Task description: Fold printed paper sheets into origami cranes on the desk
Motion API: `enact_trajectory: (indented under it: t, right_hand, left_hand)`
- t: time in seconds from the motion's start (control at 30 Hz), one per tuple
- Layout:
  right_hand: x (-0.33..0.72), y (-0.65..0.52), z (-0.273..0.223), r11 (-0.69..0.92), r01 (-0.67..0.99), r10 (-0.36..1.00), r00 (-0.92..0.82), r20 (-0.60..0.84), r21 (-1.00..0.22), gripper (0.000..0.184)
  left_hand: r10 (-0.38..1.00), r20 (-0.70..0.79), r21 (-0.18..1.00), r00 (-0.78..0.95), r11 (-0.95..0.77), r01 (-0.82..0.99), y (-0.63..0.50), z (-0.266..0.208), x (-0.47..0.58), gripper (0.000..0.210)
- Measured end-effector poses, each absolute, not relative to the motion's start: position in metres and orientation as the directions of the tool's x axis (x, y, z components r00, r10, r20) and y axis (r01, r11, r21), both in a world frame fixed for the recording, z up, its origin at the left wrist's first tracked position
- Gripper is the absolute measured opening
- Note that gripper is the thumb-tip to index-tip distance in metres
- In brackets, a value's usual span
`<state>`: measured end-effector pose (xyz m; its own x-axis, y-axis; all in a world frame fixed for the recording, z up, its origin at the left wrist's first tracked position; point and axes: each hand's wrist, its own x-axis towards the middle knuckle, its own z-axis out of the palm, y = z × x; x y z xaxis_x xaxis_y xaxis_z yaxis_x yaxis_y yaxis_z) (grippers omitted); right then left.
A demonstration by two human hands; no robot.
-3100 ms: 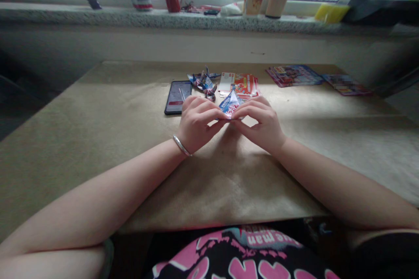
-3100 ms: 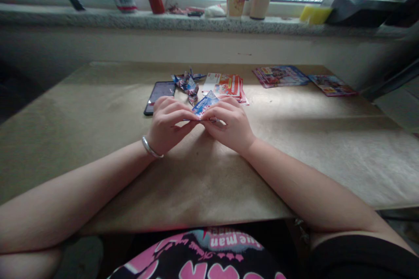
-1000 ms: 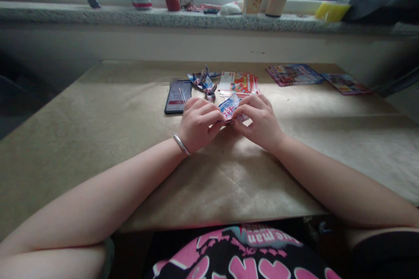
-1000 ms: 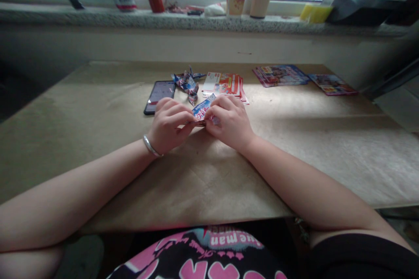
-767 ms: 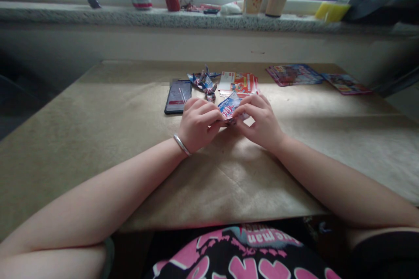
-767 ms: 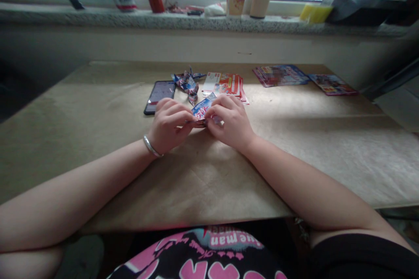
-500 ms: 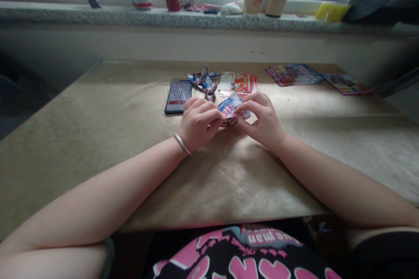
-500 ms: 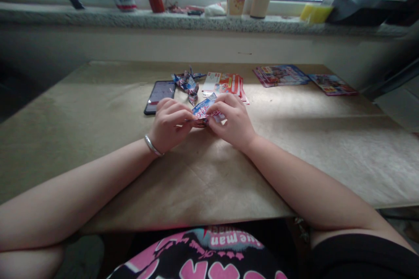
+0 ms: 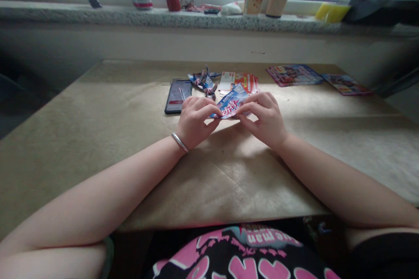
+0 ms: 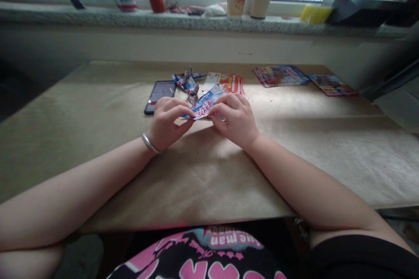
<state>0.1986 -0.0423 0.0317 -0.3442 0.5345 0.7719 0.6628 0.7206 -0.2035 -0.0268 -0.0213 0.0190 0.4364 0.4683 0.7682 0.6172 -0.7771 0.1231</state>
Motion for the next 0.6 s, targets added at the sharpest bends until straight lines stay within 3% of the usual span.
enact_trajectory:
  t: [0.1,0.2,0.4,0.6]
  right_hand:
    - [0.203,-0.04,0.032,0.748,0.611,0.545,-0.341,0.766,-0.26,0.002]
    - [0.205,-0.037,0.03,0.709,0.575,0.625,-0.247,0.74,-0.408,0.006]
    - [0.207,-0.025,0.016,0.578,0.442,0.768,-0.01,0.641,-0.686,0.044]
    - [0.211,-0.016,0.01,0.532,0.348,0.827,-0.017,0.562,-0.772,0.047]
  left_hand:
    - [0.461,0.776,0.122,0.43,-0.78,0.614,-0.02,0.018,-0.028,0.006]
    - [0.421,0.807,0.106,0.414,-0.793,0.599,-0.02,0.016,-0.028,0.009]
    - [0.292,0.876,0.025,0.384,-0.823,0.568,-0.023,0.016,-0.029,0.011]
    - [0.401,0.832,0.075,0.384,-0.767,0.638,-0.024,0.016,-0.029,0.012]
